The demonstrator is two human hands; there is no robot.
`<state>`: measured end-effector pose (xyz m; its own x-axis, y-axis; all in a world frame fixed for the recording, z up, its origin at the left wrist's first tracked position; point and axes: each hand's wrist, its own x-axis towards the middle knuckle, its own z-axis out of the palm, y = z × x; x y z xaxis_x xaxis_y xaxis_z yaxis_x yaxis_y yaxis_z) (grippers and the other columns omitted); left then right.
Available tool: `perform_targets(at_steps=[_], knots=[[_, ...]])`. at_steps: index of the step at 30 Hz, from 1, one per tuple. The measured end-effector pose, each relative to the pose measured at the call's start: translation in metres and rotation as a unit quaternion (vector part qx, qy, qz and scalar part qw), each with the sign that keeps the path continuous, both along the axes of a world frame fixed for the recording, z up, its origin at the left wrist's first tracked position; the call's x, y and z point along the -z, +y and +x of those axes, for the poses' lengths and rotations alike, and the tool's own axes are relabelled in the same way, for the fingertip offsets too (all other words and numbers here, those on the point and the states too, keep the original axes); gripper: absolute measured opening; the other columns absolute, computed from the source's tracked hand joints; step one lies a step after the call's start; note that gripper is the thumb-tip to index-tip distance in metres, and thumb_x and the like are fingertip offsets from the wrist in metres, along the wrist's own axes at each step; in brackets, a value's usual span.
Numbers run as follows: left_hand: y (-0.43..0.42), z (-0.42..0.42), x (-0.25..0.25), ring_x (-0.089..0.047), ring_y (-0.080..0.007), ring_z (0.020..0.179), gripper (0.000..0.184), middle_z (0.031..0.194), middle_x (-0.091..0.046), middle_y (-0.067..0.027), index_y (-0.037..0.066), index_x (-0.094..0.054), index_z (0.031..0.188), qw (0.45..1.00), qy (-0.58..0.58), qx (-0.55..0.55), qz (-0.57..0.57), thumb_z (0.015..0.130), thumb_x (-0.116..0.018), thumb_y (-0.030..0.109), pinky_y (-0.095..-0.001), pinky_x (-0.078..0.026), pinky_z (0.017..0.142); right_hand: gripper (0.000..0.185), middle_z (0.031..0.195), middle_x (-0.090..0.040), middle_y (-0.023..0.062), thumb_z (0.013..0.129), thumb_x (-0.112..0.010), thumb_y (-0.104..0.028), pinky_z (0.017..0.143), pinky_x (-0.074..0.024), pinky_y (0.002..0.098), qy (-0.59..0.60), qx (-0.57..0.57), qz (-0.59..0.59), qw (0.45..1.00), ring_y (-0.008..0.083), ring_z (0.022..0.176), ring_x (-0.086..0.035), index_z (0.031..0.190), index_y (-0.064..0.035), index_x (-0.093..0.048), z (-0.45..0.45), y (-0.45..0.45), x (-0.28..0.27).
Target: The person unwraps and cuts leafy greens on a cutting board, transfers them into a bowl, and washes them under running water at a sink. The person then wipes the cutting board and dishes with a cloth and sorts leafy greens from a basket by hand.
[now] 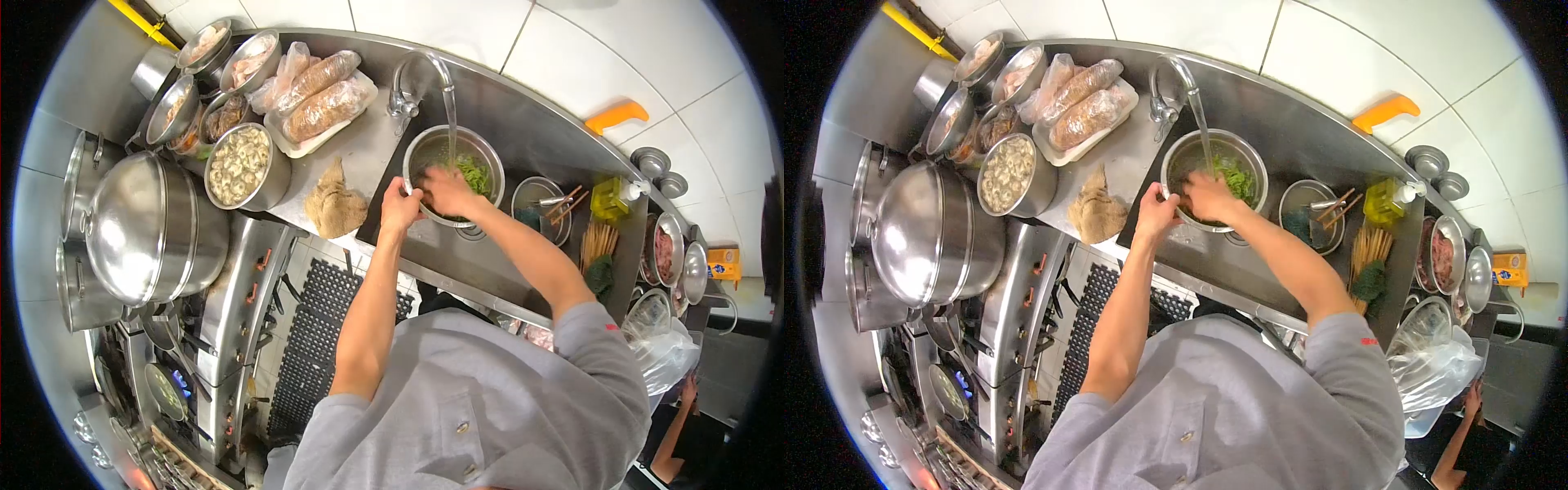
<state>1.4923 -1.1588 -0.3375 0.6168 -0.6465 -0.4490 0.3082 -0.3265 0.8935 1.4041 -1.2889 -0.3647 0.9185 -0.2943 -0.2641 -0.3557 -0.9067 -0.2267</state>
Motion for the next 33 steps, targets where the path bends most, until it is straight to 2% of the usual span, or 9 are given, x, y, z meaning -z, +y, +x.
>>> perform_targets(at_steps=[2, 5, 8, 13, 20, 23, 24, 27, 33], knots=[[0.009, 0.008, 0.011, -0.06, -0.0145, 0.066, 0.013, 0.078, -0.059, -0.0045, 0.007, -0.051, 0.096, 0.999, 0.025, -0.034, -0.005, 0.086, -0.058, 0.007, -0.0339, -0.057, 0.056, 0.05, 0.145, -0.038, 0.0141, 0.086, -0.064, -0.023, 0.108, -0.0251, 0.0649, -0.038, -0.191, 0.04, 0.98, 0.0365, 0.138, -0.031, 0.134, -0.0244, -0.052, -0.019, -0.015, 0.01], [0.018, 0.007, -0.003, -0.065, -0.0171, 0.07, 0.012, 0.086, -0.062, -0.0081, 0.004, -0.052, 0.095, 0.999, 0.017, -0.043, -0.008, 0.085, -0.058, 0.007, -0.0328, -0.059, 0.054, 0.072, 0.152, -0.025, 0.013, 0.075, -0.073, -0.011, 0.108, -0.0324, 0.0603, 0.017, -0.133, -0.085, 0.987, 0.0447, 0.135, -0.031, 0.139, -0.0274, -0.046, -0.03, -0.018, -0.04], [0.013, -0.002, -0.015, -0.066, -0.0181, 0.072, 0.012, 0.088, -0.063, -0.0087, 0.003, -0.051, 0.094, 1.0, 0.003, -0.021, -0.02, 0.085, -0.058, 0.007, -0.0337, -0.06, 0.054, 0.089, 0.157, -0.008, 0.0122, 0.064, -0.079, -0.005, 0.102, -0.0432, 0.0553, 0.05, -0.02, -0.001, 0.999, 0.051, 0.13, -0.035, 0.141, -0.0291, -0.041, -0.004, -0.026, -0.037], [0.012, -0.01, 0.0, -0.064, -0.0176, 0.075, 0.014, 0.091, -0.062, -0.0074, 0.004, -0.051, 0.097, 0.998, 0.026, -0.057, -0.019, 0.086, -0.058, 0.007, -0.0337, -0.059, 0.056, 0.062, 0.104, -0.067, 0.0172, 0.06, -0.082, -0.021, 0.089, -0.05, 0.0387, -0.12, 0.156, 0.128, 0.972, 0.0316, 0.104, -0.062, 0.118, -0.0101, -0.063, 0.015, -0.056, -0.019], [0.009, 0.003, 0.001, -0.062, -0.0154, 0.075, 0.014, 0.088, -0.06, -0.0057, 0.005, -0.051, 0.1, 0.998, 0.024, -0.055, -0.01, 0.087, -0.057, 0.007, -0.0331, -0.058, 0.058, 0.055, 0.111, -0.068, 0.0159, 0.069, -0.08, -0.023, 0.09, -0.0498, 0.0359, -0.039, 0.056, 0.311, 0.948, 0.0256, 0.101, -0.065, 0.121, -0.012, -0.065, 0.015, -0.076, -0.109], [0.007, 0.005, -0.004, -0.062, -0.0146, 0.071, 0.014, 0.086, -0.062, -0.0048, 0.006, -0.051, 0.101, 0.997, 0.035, -0.055, -0.031, 0.088, -0.057, 0.006, -0.0321, -0.057, 0.058, 0.064, 0.121, -0.064, 0.0162, 0.075, -0.077, -0.014, 0.103, -0.0432, 0.0407, -0.05, -0.009, 0.35, 0.935, 0.0291, 0.112, -0.06, 0.135, -0.0174, -0.054, 0.014, -0.091, -0.08], [0.007, 0.004, -0.008, -0.062, -0.0144, 0.07, 0.014, 0.085, -0.062, -0.0046, 0.006, -0.051, 0.101, 0.997, 0.035, -0.054, -0.035, 0.088, -0.057, 0.006, -0.0318, -0.057, 0.058, 0.084, 0.143, -0.044, 0.0201, 0.071, -0.08, -0.018, 0.109, -0.0382, 0.0437, -0.024, -0.064, 0.204, 0.977, 0.0365, 0.126, -0.048, 0.145, -0.0226, -0.041, 0.012, -0.081, -0.073], [0.006, -0.002, -0.021, -0.063, -0.0141, 0.068, 0.015, 0.085, -0.063, -0.0048, 0.006, -0.052, 0.101, 0.997, 0.041, -0.044, -0.054, 0.088, -0.057, 0.007, -0.0308, -0.057, 0.058, 0.105, 0.152, -0.019, 0.0233, 0.056, -0.088, -0.026, 0.108, -0.0382, 0.0495, 0.055, -0.006, 0.025, 0.998, 0.0507, 0.127, -0.039, 0.147, -0.027, -0.036, 0.01, -0.038, -0.039], [0.005, -0.002, 0.008, -0.063, -0.0159, 0.066, 0.017, 0.083, -0.062, -0.0064, 0.005, -0.052, 0.102, 0.999, -0.02, -0.036, 0.003, 0.087, -0.059, 0.007, -0.0321, -0.058, 0.056, 0.074, 0.131, -0.055, 0.022, 0.059, -0.083, -0.024, 0.102, -0.0433, 0.0378, 0.026, 0.112, 0.104, 0.988, 0.0338, 0.121, -0.053, 0.128, -0.0136, -0.058, 0.022, -0.056, -0.039]])
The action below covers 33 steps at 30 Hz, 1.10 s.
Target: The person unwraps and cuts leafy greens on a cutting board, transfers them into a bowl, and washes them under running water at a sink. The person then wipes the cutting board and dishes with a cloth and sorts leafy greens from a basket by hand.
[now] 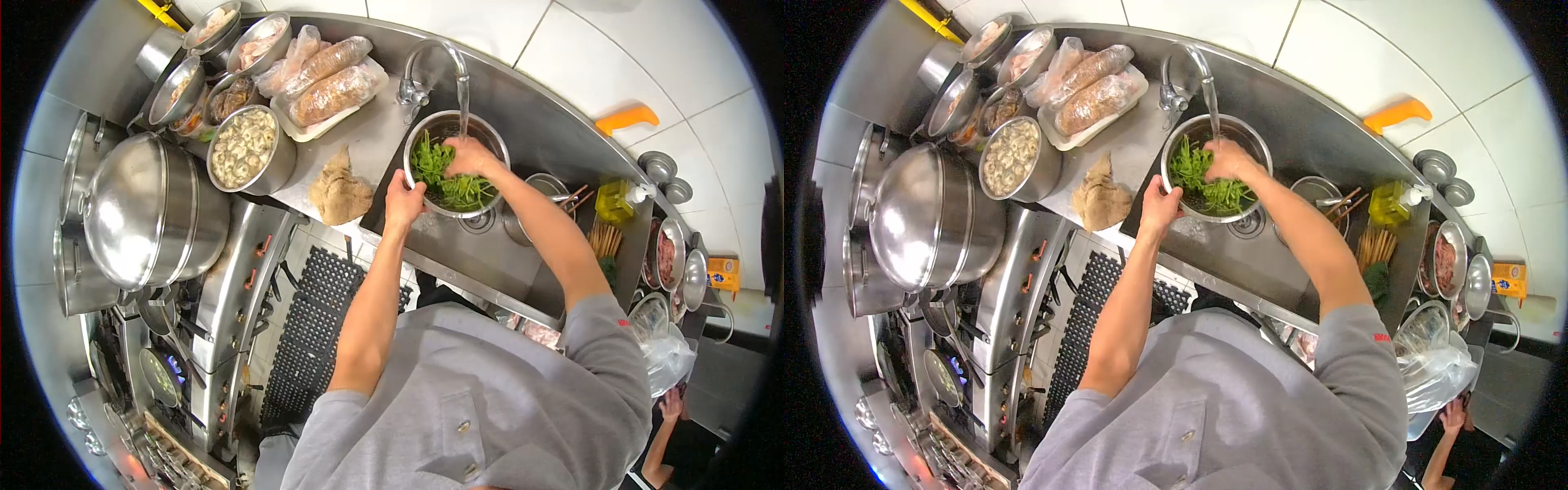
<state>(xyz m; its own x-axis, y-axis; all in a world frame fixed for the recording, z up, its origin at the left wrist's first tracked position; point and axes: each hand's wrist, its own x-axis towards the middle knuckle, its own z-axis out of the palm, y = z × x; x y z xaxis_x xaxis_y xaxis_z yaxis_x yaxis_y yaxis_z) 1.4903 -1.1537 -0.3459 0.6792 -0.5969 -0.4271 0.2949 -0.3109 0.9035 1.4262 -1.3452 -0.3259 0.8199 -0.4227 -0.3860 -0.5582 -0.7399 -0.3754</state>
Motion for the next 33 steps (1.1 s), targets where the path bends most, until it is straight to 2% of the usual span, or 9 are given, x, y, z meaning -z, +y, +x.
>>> perform_targets(at_steps=[3, 9, 12, 15, 19, 20, 24, 28, 33], knots=[[-0.007, 0.003, 0.005, -0.064, -0.0179, 0.069, 0.017, 0.085, -0.062, -0.0076, 0.004, -0.052, 0.101, 0.997, -0.039, 0.021, 0.055, 0.086, -0.06, 0.007, -0.0333, -0.059, 0.057, 0.057, 0.103, -0.068, 0.0215, 0.062, -0.08, -0.026, 0.086, -0.0512, 0.0375, -0.097, 0.035, 0.062, 0.993, 0.0317, 0.096, -0.066, 0.113, -0.0031, -0.065, -0.003, -0.013, -0.028], [-0.021, 0.013, 0.017, -0.065, -0.0199, 0.073, 0.016, 0.086, -0.061, -0.0081, 0.004, -0.05, 0.099, 0.999, 0.028, 0.005, 0.031, 0.087, -0.06, 0.007, -0.0341, -0.06, 0.059, 0.04, 0.095, -0.07, 0.0167, 0.069, -0.076, -0.015, 0.075, -0.0551, 0.0382, -0.057, 0.068, 0.093, 0.992, 0.0244, 0.083, -0.068, 0.105, 0.0001, -0.068, 0.008, -0.019, -0.103], [-0.021, 0.014, 0.001, -0.065, -0.019, 0.073, 0.015, 0.087, -0.062, -0.0085, 0.005, -0.051, 0.099, 0.999, 0.041, 0.02, 0.015, 0.087, -0.059, 0.007, -0.0338, -0.059, 0.059, 0.054, 0.115, -0.067, 0.0161, 0.069, -0.079, -0.015, 0.086, -0.0542, 0.0361, 0.014, 0.021, 0.233, 0.972, 0.0222, 0.099, -0.066, 0.12, -0.0028, -0.063, 0.005, -0.014, -0.139], [-0.014, 0.013, -0.029, -0.065, -0.0183, 0.072, 0.015, 0.089, -0.063, -0.0087, 0.006, -0.051, 0.099, 0.997, 0.064, 0.033, -0.022, 0.087, -0.059, 0.008, -0.0332, -0.059, 0.06, 0.075, 0.129, -0.059, 0.017, 0.068, -0.082, -0.02, 0.101, -0.0471, 0.0376, 0.012, -0.198, 0.151, 0.968, 0.026, 0.116, -0.059, 0.136, -0.0113, -0.053, 0.011, -0.047, -0.063], [-0.016, 0.017, -0.03, -0.065, -0.018, 0.074, 0.015, 0.093, -0.065, -0.0078, 0.008, -0.051, 0.099, 0.993, 0.103, 0.017, -0.058, 0.087, -0.059, 0.008, -0.0328, -0.058, 0.059, 0.09, 0.158, -0.018, 0.0121, 0.06, -0.085, -0.018, 0.107, -0.0401, 0.0463, 0.062, -0.224, -0.108, 0.967, 0.039, 0.133, -0.04, 0.141, -0.0235, -0.047, -0.011, 0.006, -0.022], [-0.015, 0.019, -0.022, -0.065, -0.0178, 0.078, 0.015, 0.092, -0.065, -0.007, 0.009, -0.05, 0.099, 0.993, 0.104, 0.04, -0.05, 0.087, -0.059, 0.008, -0.0326, -0.058, 0.06, 0.077, 0.146, -0.039, 0.0171, 0.062, -0.084, -0.025, 0.103, -0.0441, 0.0438, 0.071, -0.2, -0.13, 0.968, 0.0351, 0.127, -0.047, 0.133, -0.0196, -0.055, -0.007, 0.012, -0.024], [-0.015, 0.01, -0.015, -0.066, -0.0202, 0.069, 0.018, 0.089, -0.063, -0.0101, 0.003, -0.051, 0.101, 0.999, 0.048, 0.013, -0.019, 0.086, -0.06, 0.006, -0.034, -0.06, 0.053, 0.07, 0.125, -0.059, 0.016, 0.065, -0.081, -0.036, 0.1, -0.0471, 0.0399, 0.054, -0.068, -0.051, 0.995, 0.0309, 0.116, -0.057, 0.127, -0.0133, -0.059, 0.008, -0.011, -0.02], [-0.02, 0.015, -0.003, -0.067, -0.0232, 0.07, 0.019, 0.09, -0.062, -0.0117, 0.002, -0.051, 0.101, 0.999, 0.051, 0.009, -0.005, 0.085, -0.06, 0.004, -0.0374, -0.061, 0.051, 0.064, 0.125, -0.06, 0.0193, 0.068, -0.079, -0.036, 0.1, -0.0455, 0.0375, 0.012, -0.076, -0.037, 0.996, 0.0324, 0.116, -0.057, 0.121, -0.0031, -0.063, 0.014, -0.021, -0.068], [-0.021, 0.018, -0.006, -0.067, -0.0241, 0.071, 0.015, 0.088, -0.06, -0.0108, 0.001, -0.049, 0.097, 0.998, 0.056, 0.004, 0.002, 0.086, -0.059, 0.002, -0.0382, -0.063, 0.054, 0.058, 0.122, -0.06, 0.0193, 0.072, -0.077, -0.033, 0.099, -0.0446, 0.0391, -0.034, -0.137, -0.068, 0.988, 0.0344, 0.115, -0.056, 0.121, -0.0061, -0.063, 0.012, -0.023, -0.095]])
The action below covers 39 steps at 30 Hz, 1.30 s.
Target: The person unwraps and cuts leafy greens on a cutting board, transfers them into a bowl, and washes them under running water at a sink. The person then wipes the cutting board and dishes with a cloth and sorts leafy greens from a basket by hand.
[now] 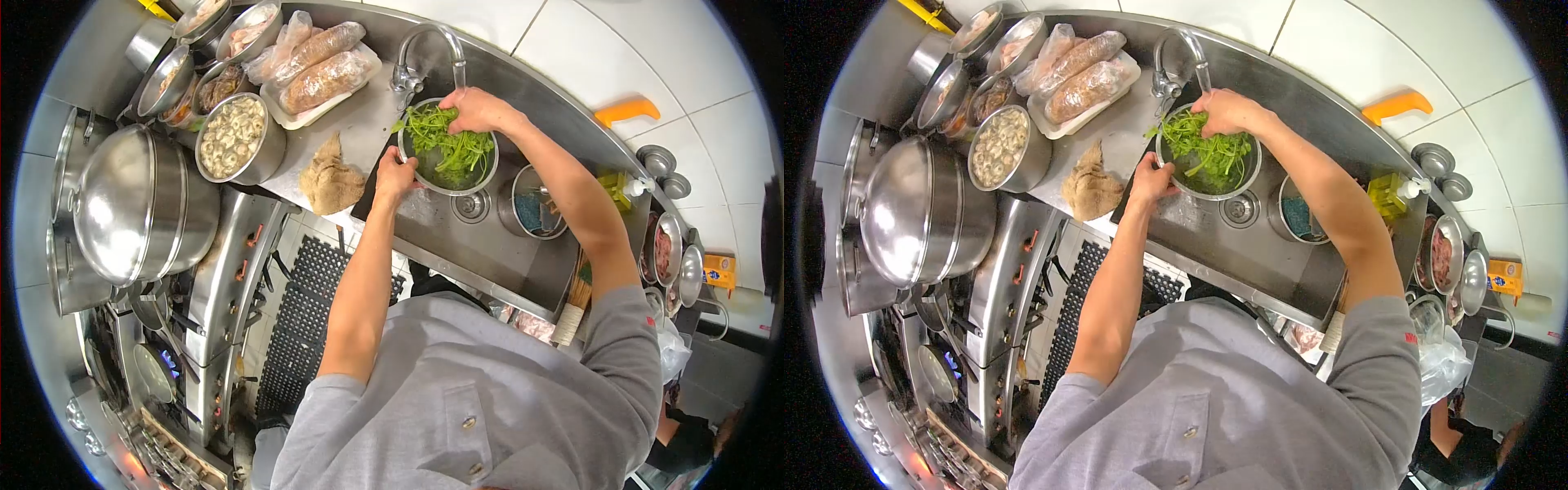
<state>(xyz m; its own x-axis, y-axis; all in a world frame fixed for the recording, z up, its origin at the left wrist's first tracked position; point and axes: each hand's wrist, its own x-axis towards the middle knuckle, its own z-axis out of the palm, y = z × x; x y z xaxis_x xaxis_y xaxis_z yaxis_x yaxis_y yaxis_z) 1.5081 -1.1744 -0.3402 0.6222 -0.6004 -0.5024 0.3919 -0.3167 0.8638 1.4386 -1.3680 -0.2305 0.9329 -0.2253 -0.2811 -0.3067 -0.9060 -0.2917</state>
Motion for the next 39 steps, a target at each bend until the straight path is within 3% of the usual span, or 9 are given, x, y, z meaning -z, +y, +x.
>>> perform_targets(at_steps=[8, 11, 17, 20, 23, 24, 27, 32, 39], knots=[[-0.003, 0.003, 0.004, -0.064, -0.0183, 0.069, 0.014, 0.084, -0.062, -0.0063, 0.008, -0.048, 0.096, 1.0, 0.006, 0.008, -0.015, 0.088, -0.059, 0.008, -0.0351, -0.059, 0.057, 0.047, 0.111, -0.067, 0.0184, 0.07, -0.078, -0.023, 0.095, -0.0483, 0.0392, -0.052, 0.084, 0.082, 0.992, 0.0339, 0.102, -0.064, 0.114, -0.0098, -0.069, 0.001, 0.006, -0.031], [-0.002, 0.0, 0.0, -0.065, -0.0184, 0.07, 0.014, 0.085, -0.061, -0.0066, 0.008, -0.049, 0.097, 1.0, -0.01, 0.011, -0.012, 0.088, -0.059, 0.008, -0.0359, -0.059, 0.058, 0.036, 0.095, -0.068, 0.0186, 0.073, -0.075, -0.021, 0.082, -0.0515, 0.0378, -0.064, 0.088, 0.107, 0.988, 0.0261, 0.092, -0.066, 0.108, -0.0104, -0.071, -0.001, 0.0, -0.023], [-0.002, 0.001, 0.002, -0.064, -0.0185, 0.069, 0.012, 0.085, -0.061, -0.0068, 0.007, -0.049, 0.096, 1.0, 0.003, 0.002, -0.011, 0.088, -0.059, 0.008, -0.0362, -0.059, 0.06, 0.032, 0.1, -0.07, 0.0101, 0.077, -0.072, -0.014, 0.062, -0.0534, 0.0294, -0.031, 0.187, 0.249, 0.95, 0.0138, 0.079, -0.065, 0.108, -0.0054, -0.07, -0.013, 0.006, -0.041], [-0.003, 0.001, 0.0, -0.064, -0.0177, 0.067, 0.012, 0.083, -0.061, -0.0063, 0.007, -0.049, 0.095, 0.999, 0.023, -0.001, -0.025, 0.088, -0.059, 0.008, -0.0359, -0.059, 0.059, 0.037, 0.104, -0.069, 0.008, 0.078, -0.071, -0.012, 0.064, -0.0552, 0.0281, -0.025, 0.212, 0.355, 0.91, 0.014, 0.081, -0.065, 0.114, -0.0048, -0.067, -0.015, -0.005, -0.028], [-0.003, 0.003, 0.003, -0.063, -0.0164, 0.066, 0.012, 0.08, -0.061, -0.0054, 0.007, -0.049, 0.094, 0.999, -0.028, 0.027, 0.005, 0.088, -0.06, 0.008, -0.0351, -0.059, 0.057, 0.048, 0.111, -0.067, 0.0126, 0.076, -0.074, -0.012, 0.08, -0.0559, 0.0335, 0.064, 0.069, 0.299, 0.95, 0.0202, 0.098, -0.065, 0.123, -0.0092, -0.063, -0.011, -0.018, 0.016], [-0.002, 0.002, 0.0, -0.063, -0.016, 0.065, 0.012, 0.079, -0.06, -0.005, 0.007, -0.05, 0.094, 1.0, -0.012, 0.022, -0.012, 0.088, -0.06, 0.008, -0.0348, -0.059, 0.057, 0.06, 0.117, -0.064, 0.0173, 0.072, -0.078, -0.013, 0.096, -0.0489, 0.0392, 0.021, -0.069, 0.22, 0.973, 0.0276, 0.112, -0.06, 0.129, -0.0143, -0.06, -0.015, -0.013, 0.04], [0.002, -0.003, -0.011, -0.062, -0.0149, 0.065, 0.011, 0.078, -0.06, -0.0043, 0.007, -0.05, 0.093, 0.999, 0.007, 0.02, -0.043, 0.087, -0.06, 0.008, -0.034, -0.058, 0.056, 0.073, 0.127, -0.061, 0.0145, 0.063, -0.083, -0.018, 0.101, -0.0458, 0.0395, -0.001, -0.054, -0.01, 0.998, 0.03, 0.117, -0.059, 0.132, -0.0192, -0.058, -0.033, 0.018, 0.1], [0.009, -0.008, -0.003, -0.061, -0.0142, 0.064, 0.013, 0.08, -0.061, -0.0041, 0.007, -0.052, 0.094, 0.998, -0.045, 0.033, 0.008, 0.085, -0.061, 0.009, -0.0327, -0.057, 0.054, 0.065, 0.124, -0.062, 0.0159, 0.066, -0.08, -0.024, 0.099, -0.0484, 0.0401, 0.073, 0.115, 0.04, 0.99, 0.0336, 0.115, -0.058, 0.127, -0.0192, -0.06, -0.012, 0.013, 0.097], [0.006, -0.002, 0.023, -0.063, -0.0168, 0.071, 0.014, 0.086, -0.061, -0.0057, 0.006, -0.052, 0.096, 0.998, -0.049, 0.022, 0.044, 0.085, -0.061, 0.007, -0.0336, -0.059, 0.056, 0.054, 0.116, -0.064, 0.0189, 0.069, -0.08, -0.018, 0.096, -0.0481, 0.0387, -0.038, 0.071, 0.03, 0.996, 0.0347, 0.107, -0.062, 0.119, -0.0068, -0.063, -0.009, 0.011, 0.012]])
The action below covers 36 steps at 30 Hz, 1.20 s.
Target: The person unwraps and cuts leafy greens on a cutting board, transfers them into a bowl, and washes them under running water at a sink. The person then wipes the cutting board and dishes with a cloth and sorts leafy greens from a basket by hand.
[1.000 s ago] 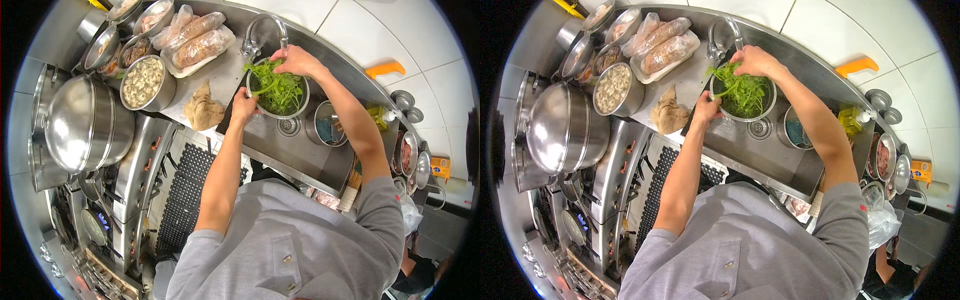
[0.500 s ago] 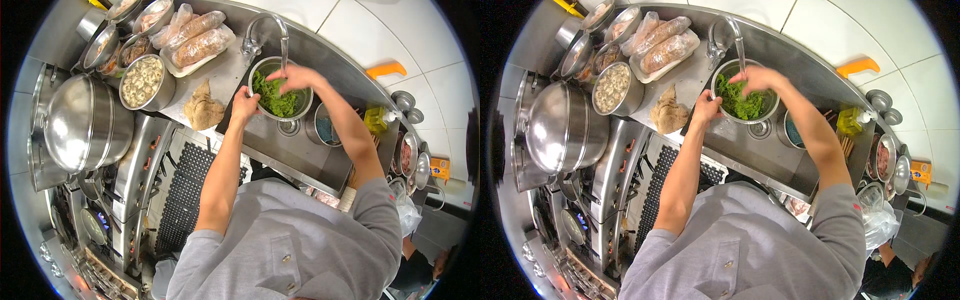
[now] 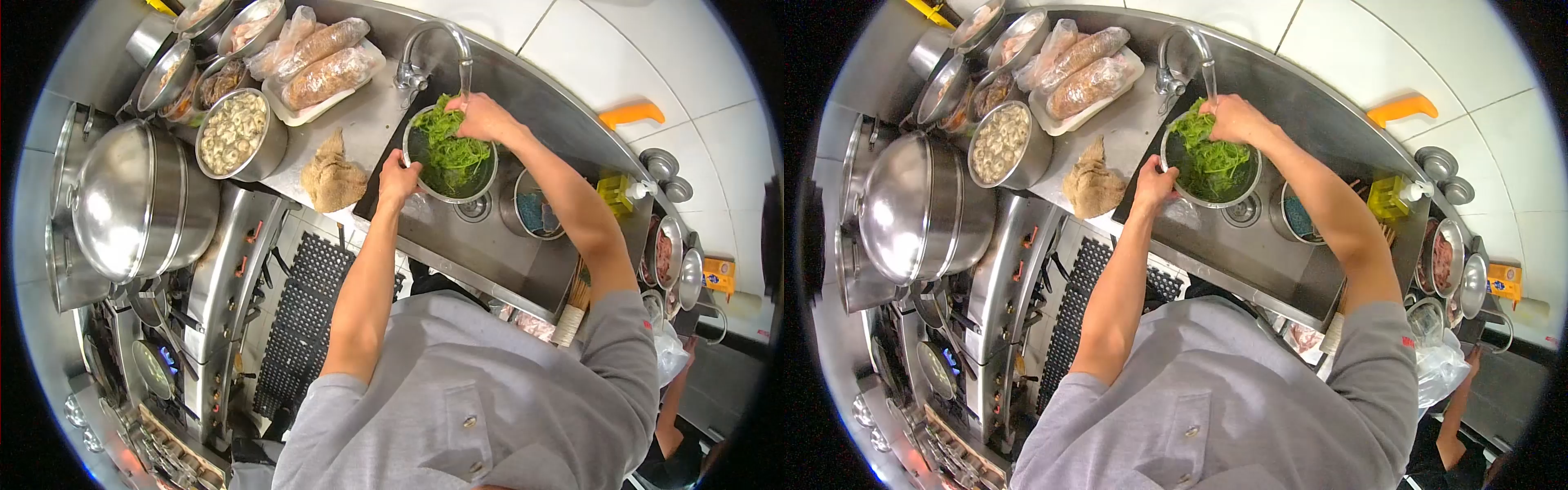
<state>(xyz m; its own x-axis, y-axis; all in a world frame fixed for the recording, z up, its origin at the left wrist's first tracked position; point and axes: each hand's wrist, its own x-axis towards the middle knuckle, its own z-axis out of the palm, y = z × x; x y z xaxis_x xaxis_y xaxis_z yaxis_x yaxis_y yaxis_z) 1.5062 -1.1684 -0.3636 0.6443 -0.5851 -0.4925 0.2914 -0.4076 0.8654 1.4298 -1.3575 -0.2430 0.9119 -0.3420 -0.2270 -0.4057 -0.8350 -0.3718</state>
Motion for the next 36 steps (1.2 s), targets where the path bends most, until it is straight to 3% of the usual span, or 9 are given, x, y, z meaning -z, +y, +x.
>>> perform_targets(at_steps=[7, 14, 20, 23, 30, 31, 33, 35, 36], knots=[[0.001, 0.003, -0.013, -0.065, -0.0187, 0.074, 0.014, 0.089, -0.062, -0.0075, 0.007, -0.05, 0.097, 0.996, 0.076, -0.039, -0.041, 0.087, -0.059, 0.006, -0.0358, -0.061, 0.059, 0.054, 0.116, -0.064, 0.0202, 0.069, -0.082, -0.023, 0.097, -0.0464, 0.0397, -0.015, 0.004, 0.023, 1.0, 0.0369, 0.108, -0.061, 0.117, -0.006, -0.065, 0.002, -0.003, -0.049], [0.0, 0.004, -0.003, -0.066, -0.0241, 0.069, 0.015, 0.085, -0.061, -0.0115, 0.004, -0.047, 0.092, 0.995, 0.075, -0.05, -0.052, 0.086, -0.06, 0.005, -0.037, -0.061, 0.052, 0.05, 0.125, -0.062, 0.0152, 0.074, -0.079, -0.022, 0.058, -0.0549, 0.0323, -0.045, 0.042, 0.123, 0.99, 0.0233, 0.077, -0.068, 0.117, -0.0017, -0.064, 0.0, 0.007, -0.066], [0.0, 0.0, 0.005, -0.066, -0.0223, 0.069, 0.014, 0.087, -0.063, -0.0113, 0.004, -0.049, 0.094, 0.997, 0.059, -0.039, -0.022, 0.086, -0.06, 0.006, -0.0365, -0.06, 0.054, 0.034, 0.111, -0.068, 0.0118, 0.077, -0.075, -0.011, 0.08, -0.0534, 0.033, 0.0, -0.084, 0.046, 0.995, 0.0195, 0.091, -0.065, 0.109, -0.0011, -0.066, -0.002, -0.006, -0.049], [-0.001, 0.0, 0.0, -0.064, -0.0202, 0.071, 0.013, 0.086, -0.062, -0.0091, 0.005, -0.05, 0.095, 0.997, 0.066, -0.037, -0.019, 0.087, -0.06, 0.007, -0.0358, -0.06, 0.057, 0.025, 0.1, -0.069, 0.0085, 0.078, -0.072, -0.005, 0.089, -0.0501, 0.0337, 0.001, -0.093, 0.122, 0.988, 0.0178, 0.098, -0.062, 0.102, -0.0009, -0.068, -0.002, -0.016, -0.04], [-0.005, 0.004, 0.005, -0.065, -0.0197, 0.069, 0.013, 0.08, -0.061, -0.0088, 0.004, -0.05, 0.092, 0.999, 0.033, -0.006, -0.009, 0.085, -0.06, 0.007, -0.0355, -0.059, 0.053, 0.017, 0.093, -0.07, 0.0065, 0.079, -0.071, -0.01, 0.081, -0.0512, 0.0338, -0.152, -0.002, 0.291, 0.945, 0.0189, 0.088, -0.066, 0.094, -0.0048, -0.072, -0.005, -0.016, -0.008], [-0.004, 0.003, 0.004, -0.065, -0.0191, 0.068, 0.013, 0.079, -0.061, -0.008, 0.004, -0.05, 0.092, 0.999, 0.047, -0.008, -0.017, 0.085, -0.06, 0.007, -0.0352, -0.059, 0.053, 0.022, 0.091, -0.07, 0.0054, 0.076, -0.07, -0.009, 0.082, -0.0514, 0.0332, -0.139, 0.114, 0.395, 0.901, 0.0204, 0.085, -0.066, 0.098, -0.0076, -0.071, -0.005, -0.002, -0.005], [-0.003, 0.0, 0.001, -0.063, -0.0168, 0.064, 0.011, 0.078, -0.06, -0.0061, 0.004, -0.051, 0.09, 0.996, 0.08, -0.03, -0.038, 0.084, -0.06, 0.006, -0.0336, -0.057, 0.05, 0.03, 0.093, -0.071, 0.0074, 0.072, -0.071, -0.008, 0.085, -0.0518, 0.0376, -0.116, -0.023, 0.16, 0.98, 0.0271, 0.088, -0.066, 0.102, -0.0117, -0.071, 0.001, -0.005, 0.046], [-0.007, -0.001, -0.011, -0.062, -0.016, 0.062, 0.01, 0.079, -0.061, -0.0061, 0.004, -0.051, 0.088, 0.996, 0.074, -0.024, -0.038, 0.084, -0.06, 0.006, -0.0325, -0.056, 0.049, 0.044, 0.113, -0.066, 0.0111, 0.068, -0.071, -0.008, 0.091, -0.0498, 0.0451, -0.034, -0.068, 0.086, 0.993, 0.0337, 0.105, -0.062, 0.111, -0.0164, -0.068, -0.002, 0.003, 0.064], [-0.008, -0.002, -0.016, -0.062, -0.0157, 0.061, 0.01, 0.078, -0.061, -0.0061, 0.004, -0.05, 0.087, 0.997, 0.059, -0.017, -0.051, 0.084, -0.06, 0.005, -0.0319, -0.056, 0.048, 0.063, 0.14, -0.049, 0.0123, 0.067, -0.075, -0.011, 0.099, -0.0457, 0.0509, -0.006, -0.126, 0.05, 0.991, 0.0369, 0.125, -0.049, 0.127, -0.0212, -0.058, -0.004, 0.005, 0.077]])
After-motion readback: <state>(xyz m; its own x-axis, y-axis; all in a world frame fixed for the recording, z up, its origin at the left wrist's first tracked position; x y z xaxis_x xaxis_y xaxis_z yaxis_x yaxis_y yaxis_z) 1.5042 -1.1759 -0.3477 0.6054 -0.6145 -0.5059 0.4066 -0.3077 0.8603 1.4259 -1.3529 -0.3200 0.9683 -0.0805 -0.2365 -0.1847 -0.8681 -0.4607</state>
